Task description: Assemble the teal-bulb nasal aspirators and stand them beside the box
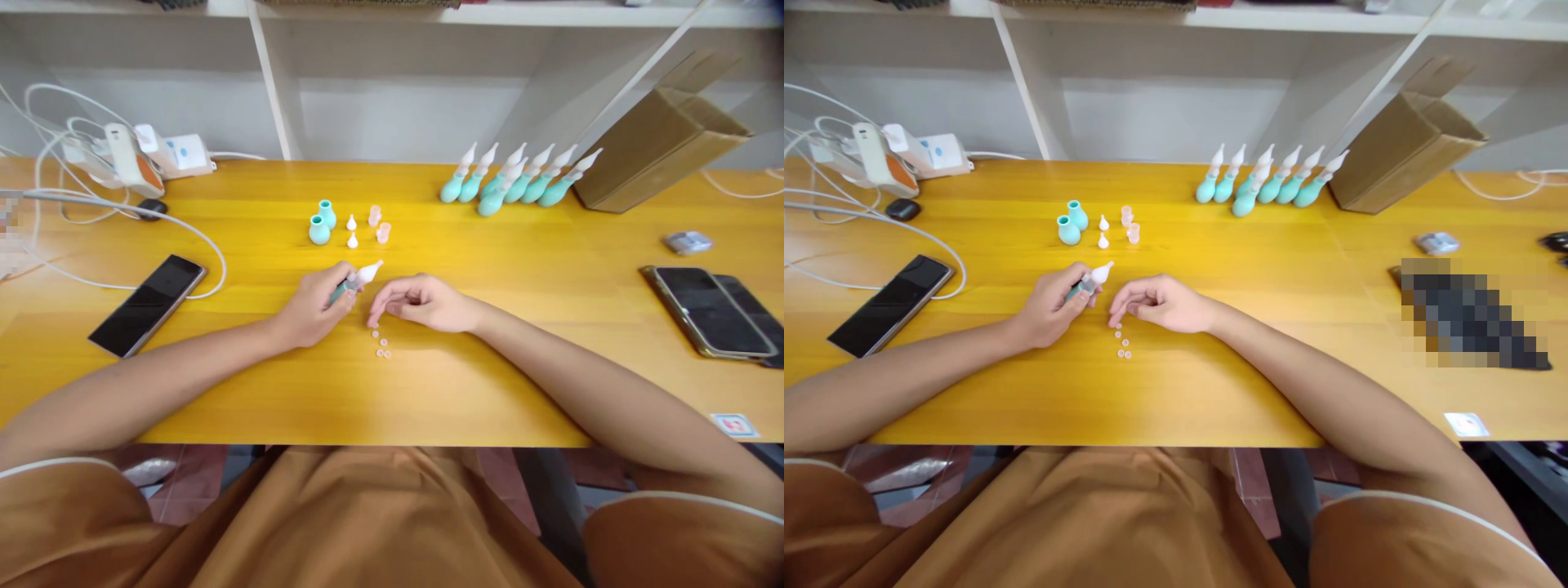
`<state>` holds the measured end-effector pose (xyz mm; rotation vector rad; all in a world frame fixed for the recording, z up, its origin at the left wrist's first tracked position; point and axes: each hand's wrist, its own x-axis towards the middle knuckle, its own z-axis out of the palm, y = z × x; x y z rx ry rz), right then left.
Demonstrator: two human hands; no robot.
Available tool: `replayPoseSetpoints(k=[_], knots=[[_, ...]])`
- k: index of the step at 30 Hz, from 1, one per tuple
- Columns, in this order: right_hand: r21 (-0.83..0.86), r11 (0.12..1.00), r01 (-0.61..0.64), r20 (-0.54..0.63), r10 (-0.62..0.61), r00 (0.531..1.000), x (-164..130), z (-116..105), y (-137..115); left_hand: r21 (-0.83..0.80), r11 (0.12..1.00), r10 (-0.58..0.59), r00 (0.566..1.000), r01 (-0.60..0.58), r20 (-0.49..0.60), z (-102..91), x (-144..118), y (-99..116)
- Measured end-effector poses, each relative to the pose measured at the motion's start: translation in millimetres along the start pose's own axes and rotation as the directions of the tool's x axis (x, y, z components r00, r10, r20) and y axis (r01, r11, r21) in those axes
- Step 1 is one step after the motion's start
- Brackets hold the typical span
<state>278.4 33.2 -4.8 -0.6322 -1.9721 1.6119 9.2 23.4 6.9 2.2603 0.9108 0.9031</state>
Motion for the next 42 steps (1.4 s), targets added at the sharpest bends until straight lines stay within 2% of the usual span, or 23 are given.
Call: replayPoseSetpoints(k=[8,12,15,18,20,23,26,31,32,34,37,39,42], knots=[[-0.061,0.997,0.049,-0.065,-0.053,0.996,0.2,0.7,3.6,0.035,0.999,0.006,1.0,-0.007,0.026,0.1,-0.7,1.7],[-0.282,0.959,0.042,-0.174,-0.095,0.98,-0.1,-0.7,0.6,0.051,0.998,0.023,0.999,-0.024,0.031,0.3,-0.3,1.4],[-0.349,0.937,0.025,-0.086,-0.058,0.995,-1.4,-2.2,-3.7,0.055,0.998,0.028,0.999,-0.03,0.038,0.2,0.0,1.7],[-0.263,0.964,0.04,-0.008,-0.044,0.999,-3.2,-2.6,-5.6,0.056,0.998,0.031,0.998,-0.034,0.046,0.3,0.0,2.1],[-0.226,0.972,0.06,-0.015,-0.065,0.998,-3.8,-2.8,-4.5,0.059,0.998,0.035,0.998,-0.038,0.051,0.6,0.0,2.2],[-0.29,0.955,0.062,-0.045,-0.078,0.996,-3.6,-3.5,-2.6,0.059,0.997,0.038,0.998,-0.041,0.059,0.9,0.2,2.3],[-0.346,0.936,0.057,-0.016,-0.067,0.998,-3.3,-2.8,-4.7,0.067,0.996,0.049,0.997,-0.053,0.062,1.0,0.8,2.5],[-0.273,0.961,0.05,0.036,-0.041,0.998,-3.3,-1.1,-7.4,0.118,0.99,0.068,0.995,-0.076,0.072,1.8,1.0,3.9],[-0.243,0.969,0.042,0.011,-0.041,0.999,-2.9,-1.4,-6.1,0.134,0.987,0.074,0.995,-0.083,0.07,2.3,0.9,4.1],[-0.144,0.989,0.023,-0.114,-0.04,0.993,-1.6,-2.5,-2.1,0.17,0.979,0.104,0.992,-0.114,0.067,3.8,0.6,3.9],[-0.04,0.999,0.023,-0.319,-0.035,0.947,0.0,-3.0,1.9,0.216,0.957,0.181,0.981,-0.192,0.069,6.6,0.6,1.9],[-0.136,0.991,0.006,-0.349,-0.054,0.935,0.2,0.0,1.0,0.242,0.94,0.229,0.971,-0.24,0.076,8.5,0.8,-0.1],[-0.328,0.944,-0.034,-0.312,-0.075,0.947,0.6,10.5,-3.5,0.269,0.91,0.301,0.949,-0.315,0.092,11.0,0.7,-2.6]])
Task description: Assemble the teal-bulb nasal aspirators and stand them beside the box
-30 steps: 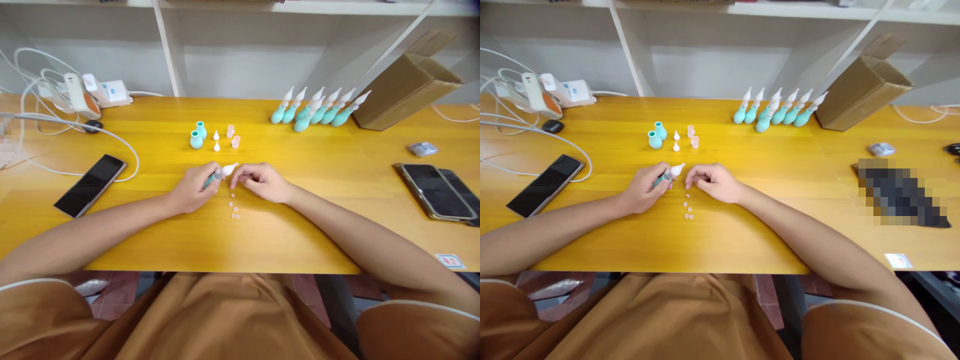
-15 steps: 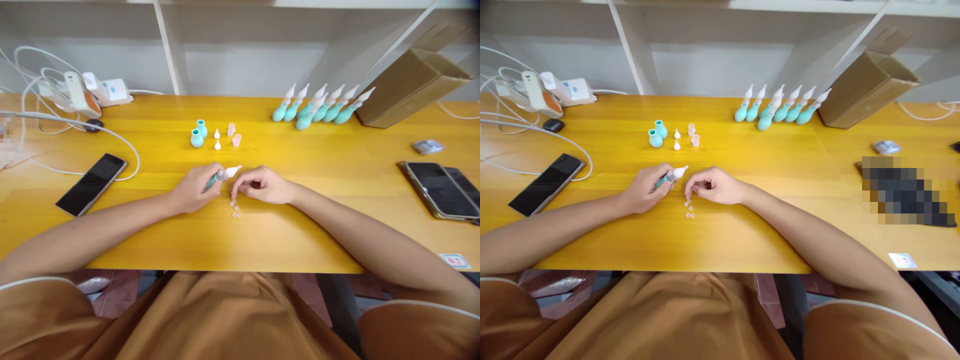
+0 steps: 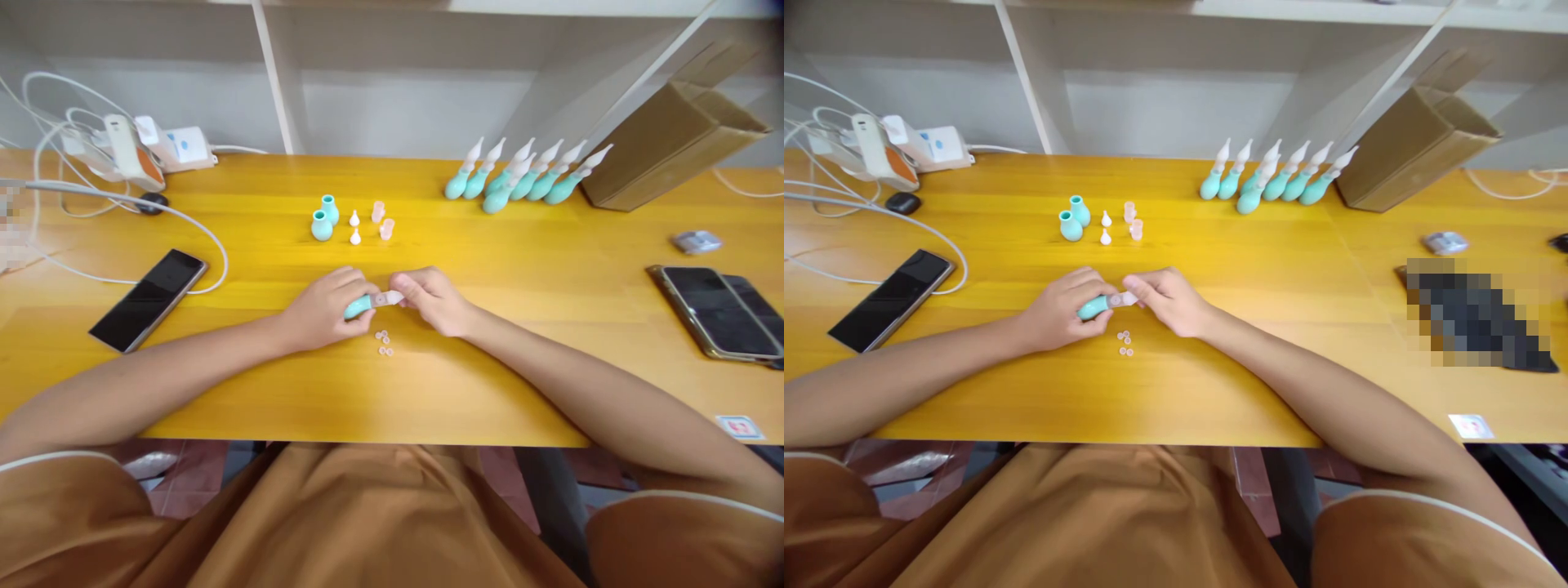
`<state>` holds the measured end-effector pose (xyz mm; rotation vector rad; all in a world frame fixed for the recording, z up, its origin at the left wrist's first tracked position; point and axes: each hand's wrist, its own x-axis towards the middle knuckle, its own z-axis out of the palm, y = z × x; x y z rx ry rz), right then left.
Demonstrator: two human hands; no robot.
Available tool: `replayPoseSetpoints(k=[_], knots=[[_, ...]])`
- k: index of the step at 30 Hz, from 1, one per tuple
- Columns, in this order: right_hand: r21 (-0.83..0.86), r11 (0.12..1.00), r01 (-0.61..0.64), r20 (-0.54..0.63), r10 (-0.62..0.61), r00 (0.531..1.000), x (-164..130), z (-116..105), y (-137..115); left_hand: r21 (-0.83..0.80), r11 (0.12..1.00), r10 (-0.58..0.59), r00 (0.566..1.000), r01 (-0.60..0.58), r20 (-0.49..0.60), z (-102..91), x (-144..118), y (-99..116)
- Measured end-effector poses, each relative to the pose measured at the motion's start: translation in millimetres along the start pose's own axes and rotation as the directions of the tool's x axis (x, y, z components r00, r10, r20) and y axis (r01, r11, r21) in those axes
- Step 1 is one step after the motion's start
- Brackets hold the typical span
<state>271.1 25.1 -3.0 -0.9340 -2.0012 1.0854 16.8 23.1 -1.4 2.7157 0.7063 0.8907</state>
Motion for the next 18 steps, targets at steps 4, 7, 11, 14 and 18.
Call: replayPoseSetpoints(k=[4,7,11,14,18], knots=[[0.12,0.993,-0.021,-0.039,0.026,0.999,-1.8,14.6,-7.1,-0.006,0.999,0.033,0.999,-0.033,-0.013,0.2,-0.7,1.3],[0.381,0.924,-0.035,-0.074,0.068,0.995,-0.2,23.9,-8.4,-0.075,0.997,0.017,1.0,-0.018,-0.014,-2.2,-0.7,5.0],[0.608,0.794,-0.023,-0.027,0.049,0.998,1.5,35.0,-10.0,-0.205,0.979,-0.046,0.979,0.004,-0.2,-3.4,-0.3,10.3],[0.643,0.765,-0.003,0.034,-0.025,0.999,0.5,40.6,-9.8,-0.282,0.959,-0.106,0.945,0.015,-0.31,-2.4,0.1,11.4],[0.635,0.772,0.013,0.089,-0.09,0.992,0.5,42.2,-7.5,-0.316,0.948,-0.118,0.95,0.022,-0.288,-2.5,0.6,9.9]])
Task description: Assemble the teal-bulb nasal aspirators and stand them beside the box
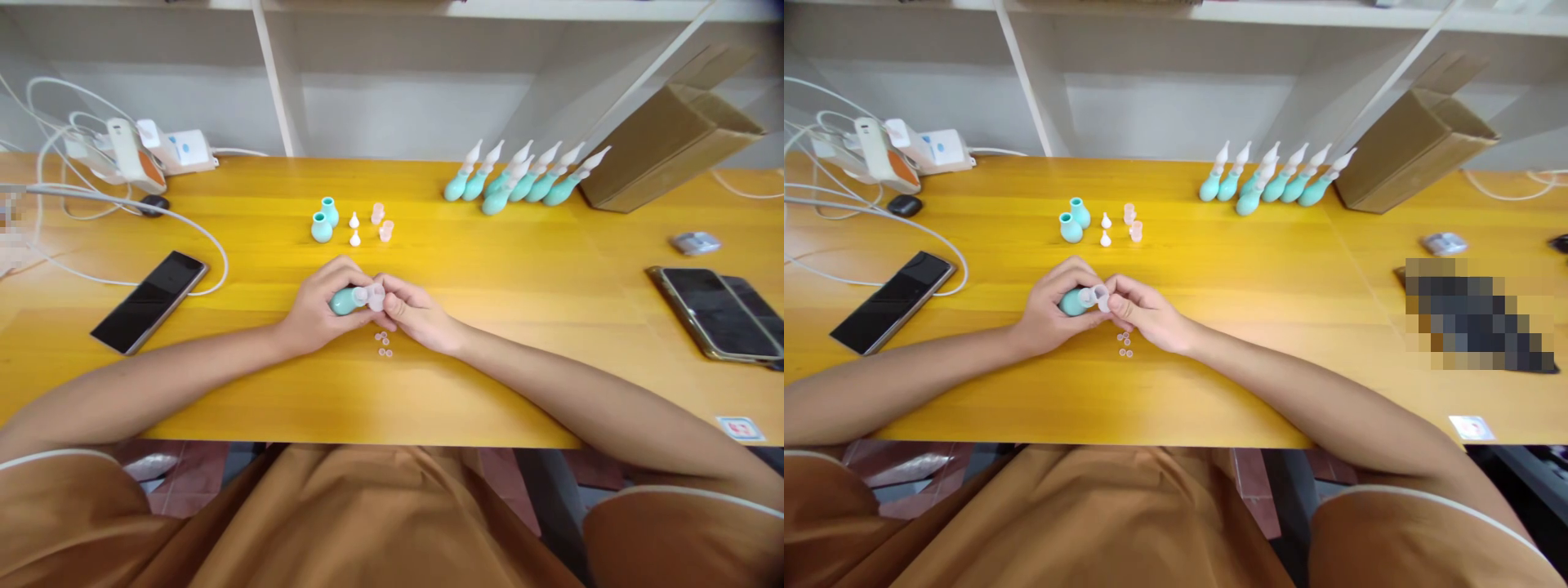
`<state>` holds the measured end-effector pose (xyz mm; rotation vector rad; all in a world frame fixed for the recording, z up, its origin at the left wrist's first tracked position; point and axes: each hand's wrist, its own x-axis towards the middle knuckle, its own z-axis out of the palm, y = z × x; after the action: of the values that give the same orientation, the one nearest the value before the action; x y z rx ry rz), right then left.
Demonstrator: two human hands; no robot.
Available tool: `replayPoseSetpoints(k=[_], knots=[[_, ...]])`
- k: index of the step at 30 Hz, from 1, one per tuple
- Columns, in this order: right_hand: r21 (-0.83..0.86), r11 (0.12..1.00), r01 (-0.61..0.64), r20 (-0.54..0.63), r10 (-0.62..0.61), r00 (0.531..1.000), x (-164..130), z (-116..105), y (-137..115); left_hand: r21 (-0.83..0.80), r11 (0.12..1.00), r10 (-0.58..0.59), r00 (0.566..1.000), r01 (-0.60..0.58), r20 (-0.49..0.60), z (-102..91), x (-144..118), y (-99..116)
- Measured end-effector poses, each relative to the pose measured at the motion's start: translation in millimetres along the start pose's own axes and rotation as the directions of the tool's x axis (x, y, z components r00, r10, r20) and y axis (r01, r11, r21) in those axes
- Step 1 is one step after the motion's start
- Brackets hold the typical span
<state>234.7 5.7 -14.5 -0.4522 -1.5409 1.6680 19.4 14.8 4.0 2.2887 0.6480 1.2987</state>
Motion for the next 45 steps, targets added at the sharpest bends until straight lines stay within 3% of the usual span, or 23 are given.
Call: replayPoseSetpoints(k=[5,9,14,17,20,31,38,45], knots=[[-0.003,1.0,0.03,-0.038,-0.03,0.999,2.9,-3.8,0.2,-0.008,1.0,0.029,0.999,-0.029,-0.019,-1.5,2.3,2.1],[-0.073,0.997,0.027,-0.059,-0.032,0.998,2.0,-12.6,-0.6,-0.101,0.995,0.0,0.999,0.004,0.035,-0.1,2.7,3.4],[-0.35,0.937,0.007,0.002,-0.007,1.0,-1.8,-24.3,-5.5,-0.086,0.992,-0.075,0.985,0.089,0.158,1.1,1.6,0.5],[-0.518,0.855,0.041,0.04,-0.024,0.999,-2.4,-24.1,-11.4,-0.076,0.995,-0.051,0.972,0.07,0.228,0.5,2.0,-2.5],[-0.574,0.817,0.064,0.08,-0.022,0.997,-2.5,-22.0,-16.9,-0.087,0.995,-0.013,0.964,0.037,0.265,-0.3,2.9,-5.0],[-0.609,0.789,0.081,0.158,0.02,0.987,-7.2,-22.8,-16.1,-0.09,0.994,0.091,0.945,-0.066,0.314,-2.7,2.3,-9.9],[-0.507,0.851,0.138,0.288,0.016,0.957,-6.0,-25.2,-17.2,-0.161,0.987,0.035,0.925,0.028,0.379,-5.3,4.3,-10.1],[-0.501,0.845,0.187,0.376,0.017,0.927,-5.8,-30.7,-17.9,-0.189,0.978,0.0,0.9,0.092,0.436,-7.1,6.4,-9.1]])
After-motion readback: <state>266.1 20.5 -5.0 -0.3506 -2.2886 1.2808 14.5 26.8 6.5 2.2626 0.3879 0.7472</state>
